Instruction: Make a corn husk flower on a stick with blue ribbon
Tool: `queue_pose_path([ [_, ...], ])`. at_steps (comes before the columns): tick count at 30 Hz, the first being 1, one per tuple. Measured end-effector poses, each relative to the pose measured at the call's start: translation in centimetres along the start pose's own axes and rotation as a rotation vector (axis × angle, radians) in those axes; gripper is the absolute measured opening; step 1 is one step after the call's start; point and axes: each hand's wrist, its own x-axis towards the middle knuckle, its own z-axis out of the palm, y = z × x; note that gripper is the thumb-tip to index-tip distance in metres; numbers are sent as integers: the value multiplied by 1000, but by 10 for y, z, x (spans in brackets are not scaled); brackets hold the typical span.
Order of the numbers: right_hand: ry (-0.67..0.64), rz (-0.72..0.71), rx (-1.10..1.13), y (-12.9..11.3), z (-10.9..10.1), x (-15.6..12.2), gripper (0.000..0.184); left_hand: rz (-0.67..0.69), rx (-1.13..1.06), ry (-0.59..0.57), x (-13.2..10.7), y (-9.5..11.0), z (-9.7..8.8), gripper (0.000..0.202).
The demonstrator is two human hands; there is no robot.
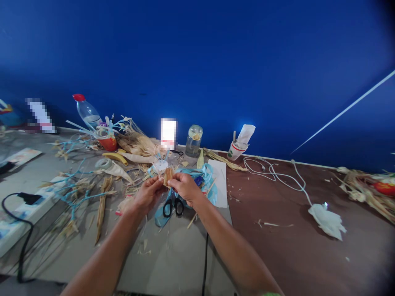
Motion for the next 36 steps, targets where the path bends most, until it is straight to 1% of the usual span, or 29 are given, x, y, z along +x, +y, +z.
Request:
queue_pose_path([
  [2, -32, -19, -64, -2, -2, -1, 12, -43, -33, -31, -1, 0, -1, 24],
  [5, -72, -59, -198, -8, -5, -3, 14, -99, -61, -44, -1, -1, -4, 24],
  [9, -41, -119, -405, -17, -8, -8, 13, -121, -77, -52, -2, -2, -5, 26],
  [13, -4, -183, -505, -23, -8, -11, 12, -92, -75, -69, -3, 0, -3, 25],
  [16, 17, -156, -477, -23, -10, -12, 11, -34, -28, -38, -2, 2, -2, 22],
  [22, 4, -121, -246, -15, -7, -7, 18, 42, 24, 14, 0, 1, -1, 20],
  [26, 33, -101, -289, -12, -5, -4, 15, 101, 131, 1, 2, -2, -1, 19],
  [29, 19, -88, -346, -13, -5, -5, 14, 153, 229, -21, 3, -3, -2, 18],
  [31, -3, -87, -370, -14, -6, -6, 13, 135, 230, -31, 2, -3, -2, 20],
  [36, -86, -124, -371, -16, -7, -9, 13, -59, 43, -63, -3, 1, 3, 27],
])
